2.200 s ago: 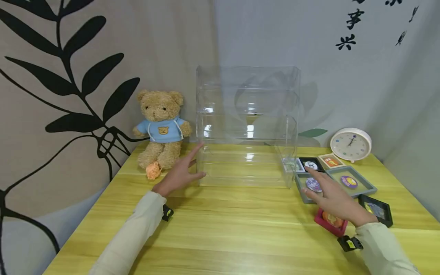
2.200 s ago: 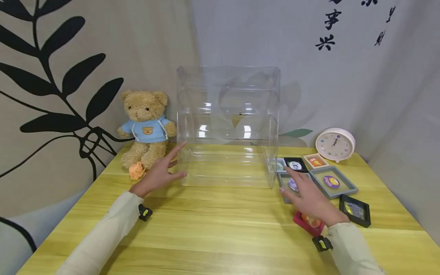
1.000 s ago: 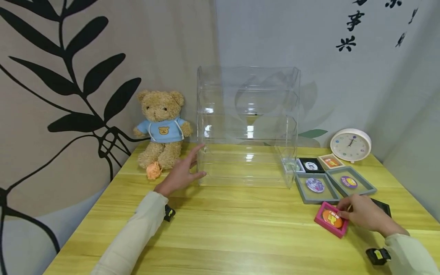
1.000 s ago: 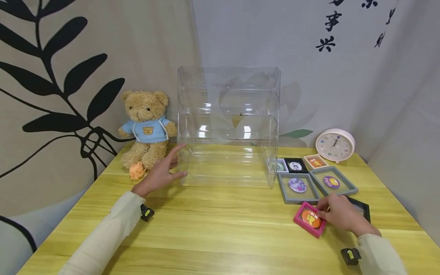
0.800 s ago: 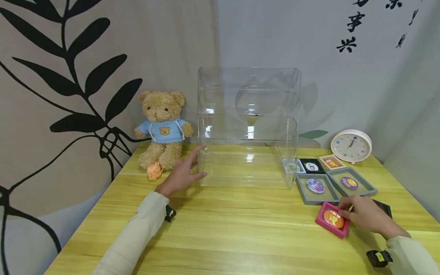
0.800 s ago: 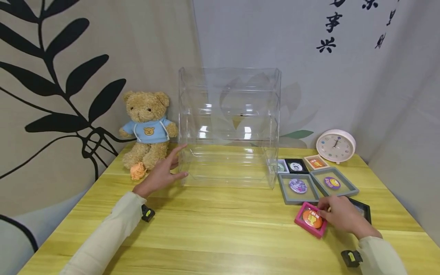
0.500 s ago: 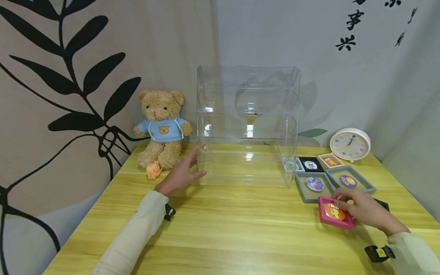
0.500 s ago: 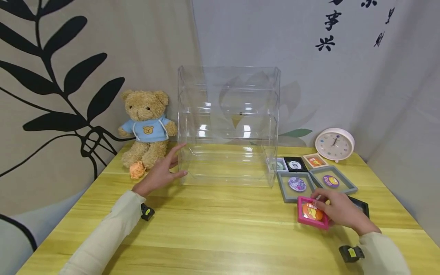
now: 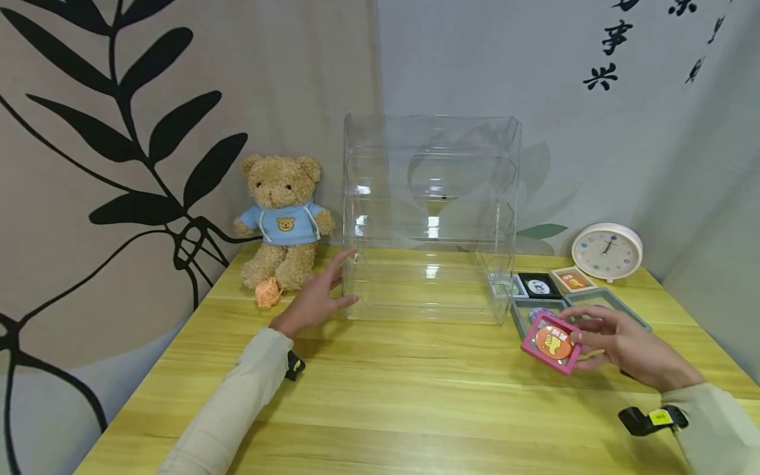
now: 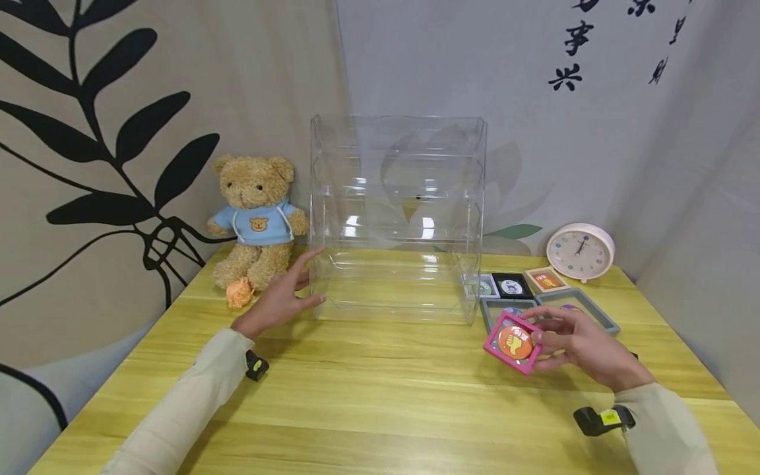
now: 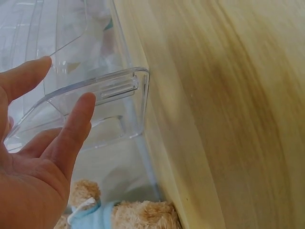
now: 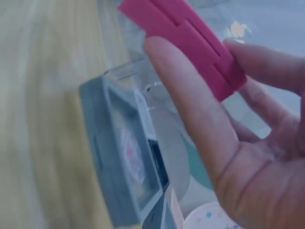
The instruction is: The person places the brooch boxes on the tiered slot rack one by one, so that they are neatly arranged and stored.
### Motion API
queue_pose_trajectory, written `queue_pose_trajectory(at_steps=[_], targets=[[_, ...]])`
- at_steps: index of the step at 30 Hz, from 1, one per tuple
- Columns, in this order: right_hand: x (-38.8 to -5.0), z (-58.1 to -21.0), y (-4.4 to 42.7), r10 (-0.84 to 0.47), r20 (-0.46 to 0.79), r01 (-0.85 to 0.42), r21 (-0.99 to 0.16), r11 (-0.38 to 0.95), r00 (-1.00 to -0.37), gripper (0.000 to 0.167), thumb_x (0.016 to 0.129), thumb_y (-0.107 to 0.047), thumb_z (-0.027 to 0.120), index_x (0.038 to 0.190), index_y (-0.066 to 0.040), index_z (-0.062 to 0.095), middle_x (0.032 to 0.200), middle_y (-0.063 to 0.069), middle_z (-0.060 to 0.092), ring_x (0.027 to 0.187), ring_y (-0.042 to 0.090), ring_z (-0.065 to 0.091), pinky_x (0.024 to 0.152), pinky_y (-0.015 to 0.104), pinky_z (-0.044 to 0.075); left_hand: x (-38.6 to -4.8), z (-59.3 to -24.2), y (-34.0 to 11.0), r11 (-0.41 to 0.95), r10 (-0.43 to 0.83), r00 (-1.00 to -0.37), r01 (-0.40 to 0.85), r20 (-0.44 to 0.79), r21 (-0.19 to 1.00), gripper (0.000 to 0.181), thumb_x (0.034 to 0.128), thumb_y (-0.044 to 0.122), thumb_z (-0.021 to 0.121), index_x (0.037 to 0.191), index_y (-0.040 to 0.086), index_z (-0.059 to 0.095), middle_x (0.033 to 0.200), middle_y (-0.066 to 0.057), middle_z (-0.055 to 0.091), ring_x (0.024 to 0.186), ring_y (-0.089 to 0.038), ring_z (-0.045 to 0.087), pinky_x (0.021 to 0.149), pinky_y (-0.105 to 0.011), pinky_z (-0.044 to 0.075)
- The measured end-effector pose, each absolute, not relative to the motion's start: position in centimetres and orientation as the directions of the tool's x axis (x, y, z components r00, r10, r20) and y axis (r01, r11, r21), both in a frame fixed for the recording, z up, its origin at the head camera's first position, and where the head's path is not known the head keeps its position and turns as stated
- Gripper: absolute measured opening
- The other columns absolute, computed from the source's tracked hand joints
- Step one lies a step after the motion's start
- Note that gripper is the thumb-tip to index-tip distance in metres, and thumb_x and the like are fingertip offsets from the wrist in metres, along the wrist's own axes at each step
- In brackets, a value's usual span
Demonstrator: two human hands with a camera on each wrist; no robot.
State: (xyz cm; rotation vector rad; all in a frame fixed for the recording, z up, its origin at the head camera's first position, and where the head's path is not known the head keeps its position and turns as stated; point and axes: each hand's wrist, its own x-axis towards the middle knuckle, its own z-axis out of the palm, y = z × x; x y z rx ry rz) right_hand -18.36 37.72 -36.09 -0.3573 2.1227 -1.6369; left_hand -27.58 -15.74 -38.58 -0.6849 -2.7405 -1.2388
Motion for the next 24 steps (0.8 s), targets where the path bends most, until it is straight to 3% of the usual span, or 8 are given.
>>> queue_pose_trajectory(at_steps=[5,8,12,16,24], targets=[[-19.0,-34.9,36.2,-0.454,-0.105,-0.031,-0.959,0.282,-0.885,0.040,0.102,-0.003,0.053,0.139,-0.017,0.056,0.122,-0.008,0.064,0.103,0.018,0.071,0.083,0.048,0.064,-27.6,-38.6,-15.7,0.580,0.374,-0.898,0.421,0.231,0.697,0.095,0.0904,0.022,0.075,0.158,0.045,0.013,0.167,-0.012,0.023,0.135,-0.043,0.053,0.125,-0.070,-0.006],[-19.6,-33.9,35.0,-0.412,-0.092,-0.060,-0.938,0.340,-0.907,0.039,0.100,-0.006,0.058,0.138,-0.012,0.057,0.124,-0.012,0.061,0.100,0.017,0.071,0.081,0.043,0.066,-27.7,-38.7,-15.7,0.566,0.376,-0.896,0.424,0.236,0.707,0.095,0.0901,0.020,0.075,0.159,0.043,0.015,0.168,-0.013,0.022,0.136,-0.045,0.051,0.126,-0.065,0.017],[-20.8,-32.3,33.4,-0.369,-0.064,-0.088,-0.920,0.382,-0.927,0.036,0.099,-0.009,0.061,0.135,-0.009,0.059,0.123,-0.012,0.060,0.098,0.016,0.071,0.080,0.039,0.066,-27.6,-38.9,-15.8,0.554,0.367,-0.897,0.424,0.246,0.716,0.095,0.0895,0.015,0.075,0.158,0.044,0.017,0.168,-0.014,0.021,0.136,-0.047,0.050,0.108,-0.061,0.048],[-21.9,-30.9,32.0,-0.375,-0.014,-0.135,-0.919,0.369,-0.927,0.036,0.098,-0.008,0.062,0.134,-0.003,0.060,0.117,-0.009,0.067,0.098,0.018,0.072,0.080,0.038,0.067,-27.5,-39.0,-15.8,0.560,0.361,-0.894,0.435,0.265,0.705,0.096,0.0884,0.012,0.076,0.157,0.046,0.018,0.167,-0.015,0.023,0.134,-0.048,0.051,0.106,-0.060,0.050],[-23.6,-28.0,29.6,-0.379,-0.007,-0.165,-0.892,0.422,-0.926,0.044,0.099,-0.018,0.064,0.139,-0.002,0.054,0.121,-0.009,0.067,0.100,0.020,0.072,0.084,0.034,0.066,-27.4,-38.8,-15.4,0.568,0.350,-0.898,0.430,0.266,0.702,0.097,0.0872,0.010,0.077,0.156,0.047,0.019,0.165,-0.020,0.025,0.134,-0.047,0.052,0.104,-0.060,0.051]])
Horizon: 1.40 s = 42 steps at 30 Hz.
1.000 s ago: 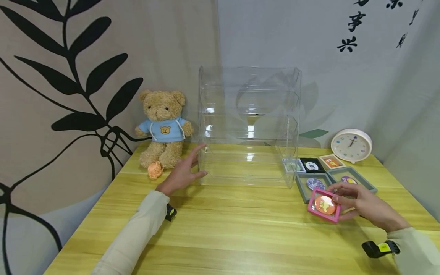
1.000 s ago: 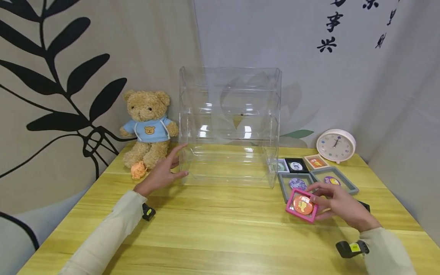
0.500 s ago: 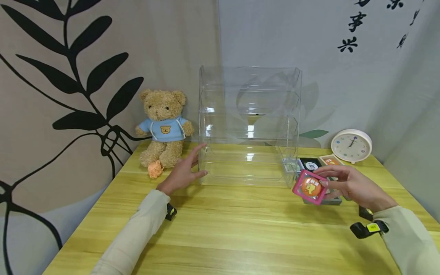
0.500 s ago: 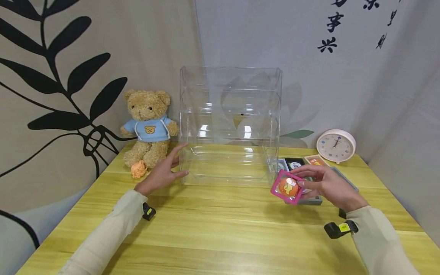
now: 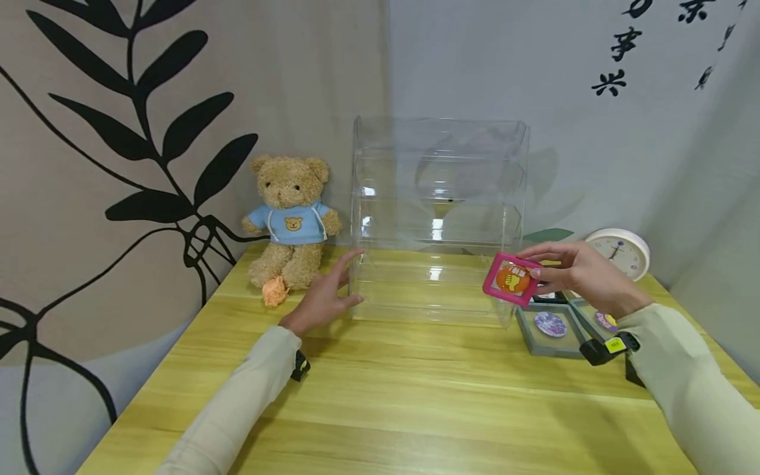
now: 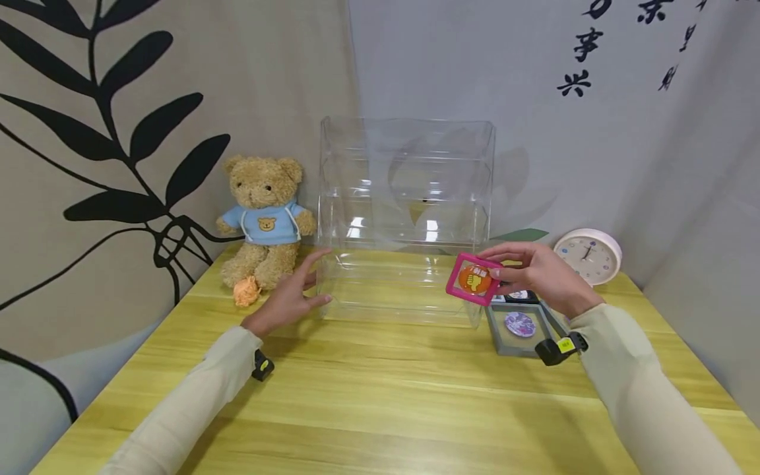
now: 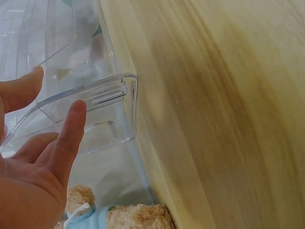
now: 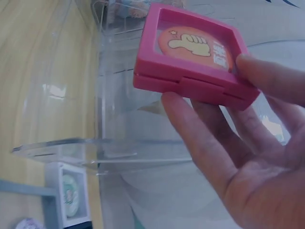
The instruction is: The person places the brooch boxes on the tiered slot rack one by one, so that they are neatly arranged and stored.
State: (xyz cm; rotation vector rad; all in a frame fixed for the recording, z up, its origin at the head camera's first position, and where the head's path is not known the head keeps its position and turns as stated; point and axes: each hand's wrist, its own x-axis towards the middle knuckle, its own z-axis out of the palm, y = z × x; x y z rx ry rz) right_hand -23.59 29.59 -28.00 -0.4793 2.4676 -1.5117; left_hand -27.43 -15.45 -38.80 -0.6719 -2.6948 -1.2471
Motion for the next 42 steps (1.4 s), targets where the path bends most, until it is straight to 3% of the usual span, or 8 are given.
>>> queue_pose_trajectory(at_steps=[7,13,17,23,29,37,42], targets=[[-25.5,-26.4,28.2,-0.375,-0.002,-0.167,-0.894,0.416,-0.927,0.044,0.100,-0.017,0.062,0.140,-0.001,0.052,0.115,-0.012,0.070,0.100,0.016,0.072,0.085,0.032,0.065,-27.2,-38.5,-15.4,0.582,0.337,-0.912,0.396,0.233,0.710,0.096,0.0878,0.011,0.076,0.156,0.046,0.019,0.164,-0.021,0.026,0.135,-0.046,0.051,0.104,-0.061,0.051],[-27.4,-24.5,27.1,-0.342,0.021,-0.175,-0.887,0.428,-0.940,0.041,0.100,-0.013,0.062,0.140,-0.008,0.056,0.121,-0.007,0.067,0.102,0.015,0.071,0.088,0.035,0.065,-27.3,-38.4,-15.6,0.581,0.338,-0.911,0.399,0.235,0.710,0.096,0.0878,0.013,0.077,0.155,0.048,0.019,0.162,-0.026,0.029,0.135,-0.048,0.051,0.105,-0.063,0.049],[-28.4,-23.2,26.3,-0.328,0.040,-0.184,-0.889,0.420,-0.944,0.038,0.100,-0.009,0.060,0.137,-0.008,0.058,0.120,-0.006,0.068,0.102,0.016,0.070,0.090,0.040,0.065,-27.5,-38.5,-15.6,0.573,0.342,-0.910,0.399,0.233,0.716,0.096,0.0882,0.012,0.076,0.155,0.050,0.019,0.164,-0.023,0.026,0.136,-0.048,0.049,0.105,-0.063,0.049],[-30.0,-21.1,25.3,-0.329,0.062,-0.219,-0.859,0.464,-0.942,0.038,0.100,-0.013,0.061,0.137,-0.008,0.057,0.116,-0.009,0.069,0.102,0.014,0.069,0.090,0.037,0.065,-27.6,-38.7,-15.5,0.561,0.350,-0.906,0.407,0.240,0.720,0.096,0.0879,0.009,0.076,0.156,0.045,0.020,0.165,-0.022,0.023,0.136,-0.049,0.048,0.104,-0.062,0.050],[-31.3,-18.8,23.7,-0.336,0.079,-0.252,-0.823,0.509,-0.938,0.037,0.100,-0.008,0.058,0.137,-0.006,0.057,0.120,-0.003,0.069,0.108,0.019,0.066,0.091,0.041,0.064,-27.5,-38.7,-15.4,0.576,0.337,-0.912,0.397,0.234,0.714,0.097,0.0878,0.011,0.076,0.154,0.053,0.018,0.163,-0.025,0.027,0.135,-0.048,0.050,0.105,-0.064,0.049],[-33.2,-15.1,21.1,-0.317,0.080,-0.251,-0.798,0.548,-0.945,0.038,0.099,-0.005,0.058,0.138,-0.005,0.059,0.117,-0.001,0.067,0.114,0.026,0.062,0.085,0.033,0.066,-27.5,-38.7,-15.4,0.587,0.330,-0.913,0.397,0.239,0.706,0.098,0.0864,0.012,0.077,0.154,0.051,0.019,0.163,-0.026,0.026,0.135,-0.047,0.051,0.105,-0.063,0.049],[-34.4,-13.1,19.2,-0.269,0.131,-0.268,-0.776,0.571,-0.954,0.041,0.098,-0.002,0.059,0.139,-0.007,0.060,0.126,0.005,0.063,0.117,0.026,0.061,0.089,0.031,0.064,-27.5,-38.8,-15.3,0.580,0.327,-0.917,0.384,0.226,0.718,0.097,0.0866,0.010,0.077,0.156,0.046,0.020,0.164,-0.024,0.025,0.136,-0.047,0.050,0.104,-0.062,0.050]])
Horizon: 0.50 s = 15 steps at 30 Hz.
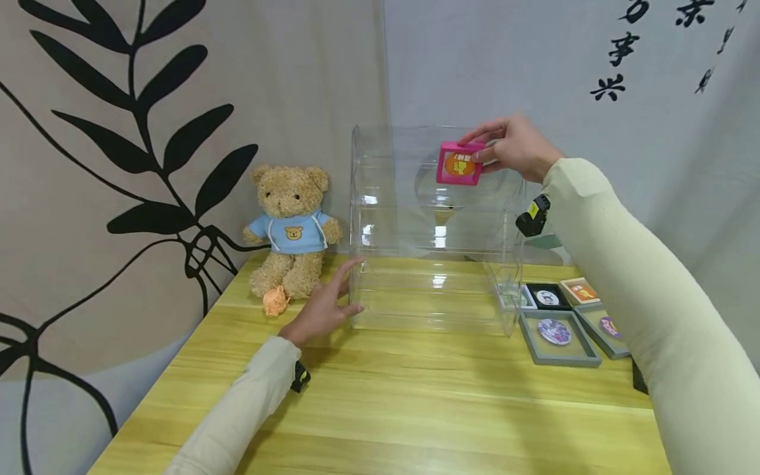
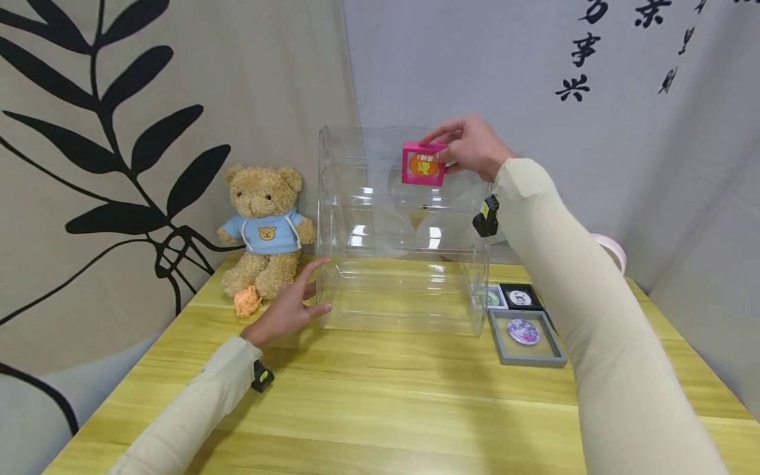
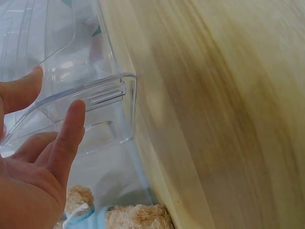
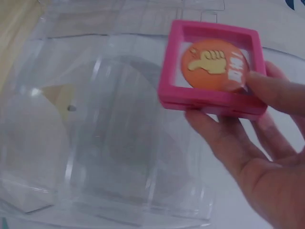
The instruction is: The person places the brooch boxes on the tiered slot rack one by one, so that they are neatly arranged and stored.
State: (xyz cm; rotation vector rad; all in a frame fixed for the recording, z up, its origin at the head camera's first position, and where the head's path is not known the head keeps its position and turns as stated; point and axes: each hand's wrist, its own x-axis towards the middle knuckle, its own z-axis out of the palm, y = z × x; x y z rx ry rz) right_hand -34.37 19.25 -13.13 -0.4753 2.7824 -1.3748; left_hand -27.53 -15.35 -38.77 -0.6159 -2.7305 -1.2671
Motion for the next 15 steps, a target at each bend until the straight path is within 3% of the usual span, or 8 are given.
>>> queue_pose_trajectory(at_steps=[5,9,15], targets=[[-35.4,-11.5,17.3,-0.189,0.189,-0.265,-0.778,0.569,-0.964,0.042,0.098,0.001,0.056,0.138,-0.011,0.062,0.141,0.008,0.055,0.122,0.023,0.058,0.102,0.036,0.059,-27.6,-38.7,-15.4,0.575,0.329,-0.918,0.380,0.221,0.725,0.097,0.0869,0.009,0.076,0.154,0.050,0.019,0.166,-0.021,0.022,0.137,-0.046,0.048,0.102,-0.059,0.053],[-36.2,-11.0,15.9,-0.128,0.231,-0.263,-0.790,0.554,-0.964,0.040,0.098,0.001,0.056,0.134,-0.014,0.066,0.141,0.004,0.054,0.119,0.018,0.055,0.108,0.037,0.056,-27.7,-38.8,-15.4,0.571,0.336,-0.912,0.395,0.234,0.720,0.098,0.0864,0.008,0.077,0.155,0.049,0.020,0.167,-0.019,0.020,0.136,-0.047,0.048,0.100,-0.058,0.054],[-37.4,-11.7,13.9,-0.072,0.300,-0.286,-0.770,0.571,-0.951,0.039,0.096,0.003,0.058,0.126,-0.018,0.072,0.138,0.003,0.057,0.115,0.015,0.050,0.104,0.030,0.056,-27.6,-38.8,-15.3,0.572,0.337,-0.904,0.419,0.264,0.705,0.097,0.0857,0.008,0.078,0.156,0.043,0.022,0.164,-0.024,0.024,0.133,-0.049,0.052,0.100,-0.060,0.053]])
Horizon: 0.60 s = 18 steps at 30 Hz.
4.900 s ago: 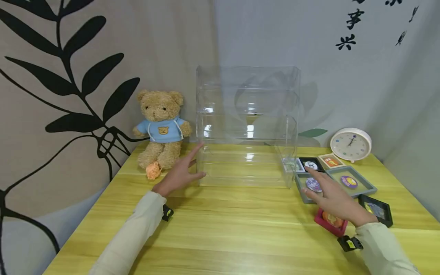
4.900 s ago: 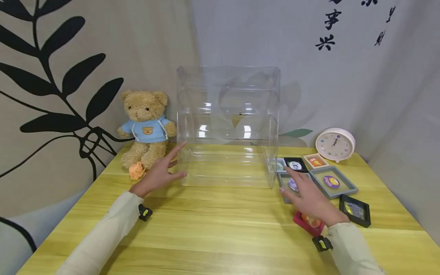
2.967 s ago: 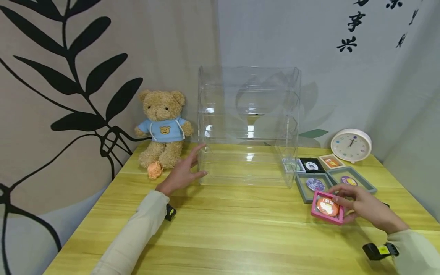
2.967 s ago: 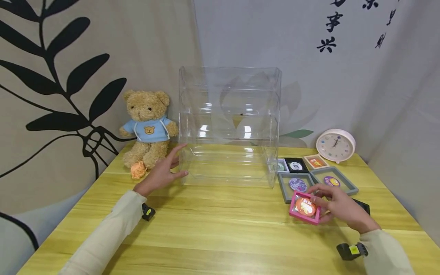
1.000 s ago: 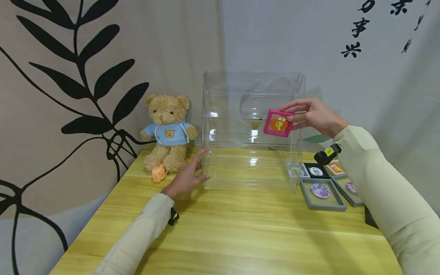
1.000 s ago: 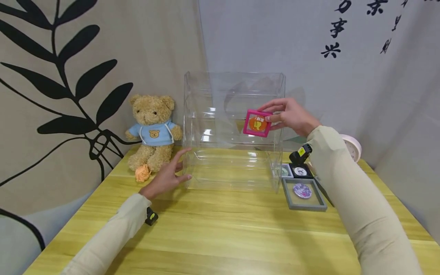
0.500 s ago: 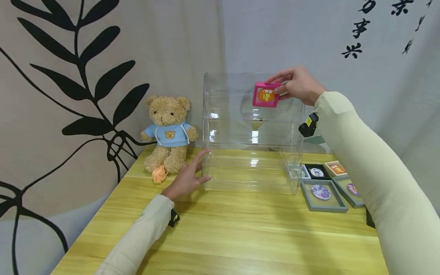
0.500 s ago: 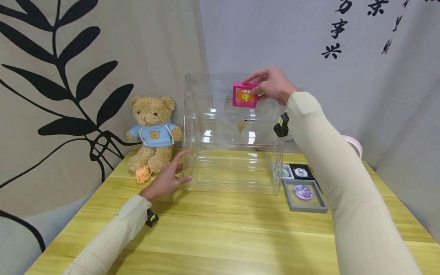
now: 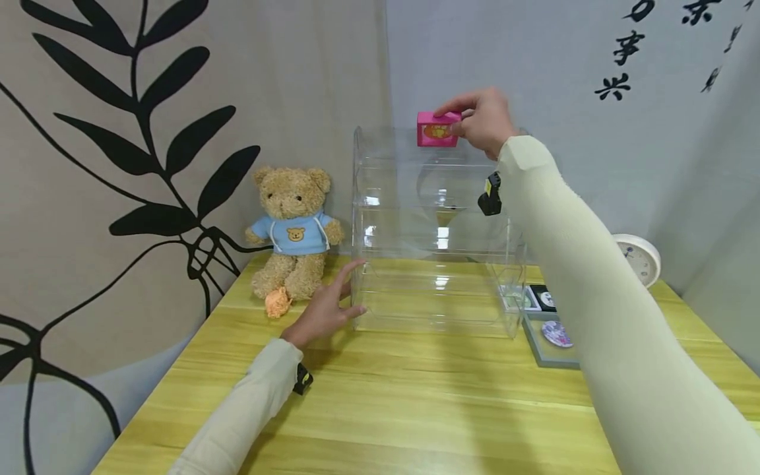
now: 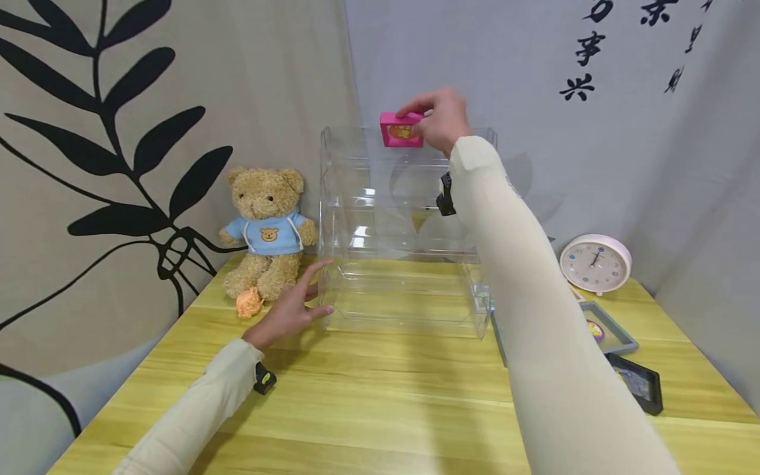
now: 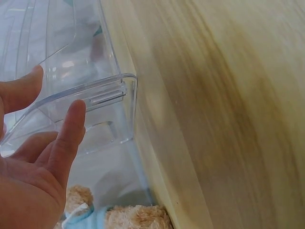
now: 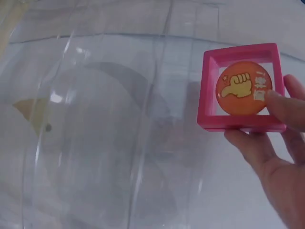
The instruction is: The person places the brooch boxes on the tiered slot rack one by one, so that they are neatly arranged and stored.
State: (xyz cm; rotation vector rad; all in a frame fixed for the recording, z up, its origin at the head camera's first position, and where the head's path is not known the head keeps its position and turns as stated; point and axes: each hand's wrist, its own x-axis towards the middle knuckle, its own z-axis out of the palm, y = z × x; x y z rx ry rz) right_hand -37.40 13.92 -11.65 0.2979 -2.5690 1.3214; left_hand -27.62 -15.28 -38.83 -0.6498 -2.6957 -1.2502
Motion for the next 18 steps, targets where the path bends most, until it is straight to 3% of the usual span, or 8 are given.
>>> queue_pose_trajectory(at_steps=[10,18], targets=[[-39.2,-13.7,11.7,0.027,0.345,-0.270,-0.778,0.567,-0.938,0.040,0.095,0.006,0.058,0.121,-0.019,0.075,0.143,0.004,0.061,0.121,0.014,0.055,0.101,0.027,0.058,-27.7,-38.7,-15.1,0.555,0.341,-0.905,0.412,0.253,0.723,0.096,0.0860,0.007,0.077,0.156,0.042,0.022,0.164,-0.022,0.026,0.134,-0.047,0.052,0.101,-0.058,0.054],[-39.8,-14.9,10.9,0.051,0.334,-0.249,-0.787,0.564,-0.941,0.037,0.096,0.002,0.058,0.122,-0.018,0.074,0.140,0.005,0.064,0.125,0.015,0.057,0.108,0.029,0.055,-27.6,-38.7,-15.3,0.552,0.337,-0.907,0.408,0.254,0.727,0.096,0.0858,0.006,0.077,0.157,0.040,0.022,0.164,-0.019,0.028,0.135,-0.045,0.052,0.096,-0.053,0.058]])
